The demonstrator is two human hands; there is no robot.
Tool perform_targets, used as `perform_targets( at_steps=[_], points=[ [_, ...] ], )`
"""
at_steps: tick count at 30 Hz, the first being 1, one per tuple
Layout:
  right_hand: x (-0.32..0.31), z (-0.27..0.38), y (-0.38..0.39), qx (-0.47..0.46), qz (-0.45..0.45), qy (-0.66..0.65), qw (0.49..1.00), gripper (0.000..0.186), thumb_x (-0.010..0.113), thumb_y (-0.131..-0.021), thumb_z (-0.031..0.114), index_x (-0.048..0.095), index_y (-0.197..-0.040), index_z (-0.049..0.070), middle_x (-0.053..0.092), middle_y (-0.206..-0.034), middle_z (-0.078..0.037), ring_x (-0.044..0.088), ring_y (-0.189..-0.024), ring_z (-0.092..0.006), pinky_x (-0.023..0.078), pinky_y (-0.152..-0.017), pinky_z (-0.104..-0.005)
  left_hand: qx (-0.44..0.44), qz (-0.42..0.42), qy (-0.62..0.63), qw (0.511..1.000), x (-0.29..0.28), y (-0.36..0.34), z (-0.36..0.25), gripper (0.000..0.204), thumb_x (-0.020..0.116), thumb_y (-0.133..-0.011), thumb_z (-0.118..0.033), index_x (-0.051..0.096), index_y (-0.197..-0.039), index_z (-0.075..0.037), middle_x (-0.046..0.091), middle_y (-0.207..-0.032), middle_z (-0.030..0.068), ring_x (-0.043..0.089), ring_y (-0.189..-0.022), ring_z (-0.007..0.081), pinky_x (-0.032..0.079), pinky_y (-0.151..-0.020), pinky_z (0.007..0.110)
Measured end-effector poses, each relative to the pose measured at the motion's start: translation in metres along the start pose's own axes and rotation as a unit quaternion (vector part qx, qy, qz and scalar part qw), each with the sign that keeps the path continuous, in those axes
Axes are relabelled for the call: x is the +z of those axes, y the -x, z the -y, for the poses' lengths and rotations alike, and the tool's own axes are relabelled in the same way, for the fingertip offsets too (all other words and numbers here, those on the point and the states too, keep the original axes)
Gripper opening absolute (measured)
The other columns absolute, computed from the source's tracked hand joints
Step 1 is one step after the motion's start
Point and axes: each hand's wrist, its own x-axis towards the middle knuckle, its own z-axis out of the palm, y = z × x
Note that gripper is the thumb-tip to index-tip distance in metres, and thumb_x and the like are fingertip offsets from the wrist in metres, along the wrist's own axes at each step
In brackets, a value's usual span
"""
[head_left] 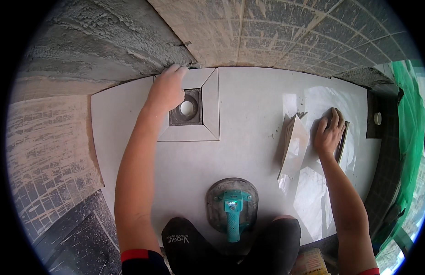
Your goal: The person installs tile pieces around a floor drain by placing them into mortar, tapping them with a hammer, and applying mortar from a bucket onto the back of tiles with a trowel.
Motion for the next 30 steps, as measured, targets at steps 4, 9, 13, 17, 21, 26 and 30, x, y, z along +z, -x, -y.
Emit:
perform_targets(
  at_steps=[4,9,13,17,21,26,30],
  points=[
    [0.0,0.0,0.0,0.007,0.002,0.004,1.0,0.047,0.052,-0.096,0.024,0.056,-0.138,0.003,0.054,-0.142,-0.019,0.049,-0.129,-0.0411,0.037,-0.112,-0.0491,0.0,0.006,-0.002,1.0,0.001,0.0,0.0,0.053,0.068,-0.079,0.003,0.059,-0.131,-0.001,0.06,-0.123,0.0177,0.058,-0.117,0.0395,0.051,-0.098,0.045],
    [-0.001,0.001,-0.001,0.004,0.0,0.0,1.0,0.047,0.052,-0.096,0.024,0.056,-0.138,0.004,0.054,-0.142,-0.019,0.049,-0.129,-0.0411,0.037,-0.112,-0.0491,-0.001,0.013,-0.015,1.0,-0.002,0.0,-0.004,0.052,0.065,-0.081,0.004,0.059,-0.133,0.002,0.061,-0.124,0.0182,0.059,-0.118,0.0381,0.051,-0.099,0.045],
    [-0.001,0.002,0.0,0.001,0.0,-0.001,1.0,0.047,0.051,-0.096,0.024,0.056,-0.138,0.003,0.054,-0.141,-0.02,0.049,-0.129,-0.0415,0.036,-0.112,-0.0492,-0.004,0.029,-0.011,1.0,-0.006,-0.001,-0.001,0.052,0.069,-0.081,0.003,0.059,-0.132,0.001,0.06,-0.121,0.0184,0.059,-0.116,0.0393,0.051,-0.098,0.045],
    [-0.002,0.0,-0.001,-0.001,0.0,0.0,1.0,0.047,0.051,-0.096,0.024,0.056,-0.137,0.002,0.054,-0.141,-0.021,0.049,-0.129,-0.0423,0.036,-0.112,-0.0495,-0.035,0.045,0.007,0.998,-0.008,-0.001,-0.008,0.049,0.068,-0.081,0.005,0.063,-0.129,0.0,0.062,-0.121,0.017,0.061,-0.115,0.0377,0.052,-0.096,0.046],
    [-0.001,0.001,-0.001,0.004,-0.001,0.002,1.0,0.047,0.052,-0.096,0.024,0.056,-0.137,0.002,0.054,-0.142,-0.02,0.049,-0.128,-0.043,0.037,-0.111,-0.0499,-0.02,-0.015,0.009,1.0,0.006,0.001,-0.002,0.046,0.069,-0.08,0.005,0.065,-0.125,0.0,0.062,-0.118,0.0163,0.062,-0.112,0.0379,0.053,-0.094,0.046],
    [-0.001,0.001,-0.001,-0.004,-0.006,0.005,1.0,0.047,0.052,-0.095,0.023,0.056,-0.137,0.003,0.054,-0.142,-0.021,0.049,-0.128,-0.0434,0.037,-0.112,-0.0505,-0.042,-0.033,0.037,0.998,0.018,0.005,0.006,0.052,0.068,-0.081,0.005,0.062,-0.132,-0.003,0.06,-0.118,0.0184,0.06,-0.112,0.0395,0.05,-0.093,0.046],
    [-0.003,0.0,-0.001,0.006,0.001,0.008,1.0,0.048,0.052,-0.096,0.024,0.056,-0.138,0.002,0.054,-0.142,-0.023,0.049,-0.129,-0.0446,0.037,-0.112,-0.0514,-0.076,-0.117,0.029,0.99,0.039,0.013,-0.009,0.053,0.071,-0.083,-0.003,0.061,-0.135,-0.004,0.057,-0.129,0.02,0.054,-0.122,0.0409,0.045,-0.103,0.048]
  ],
)
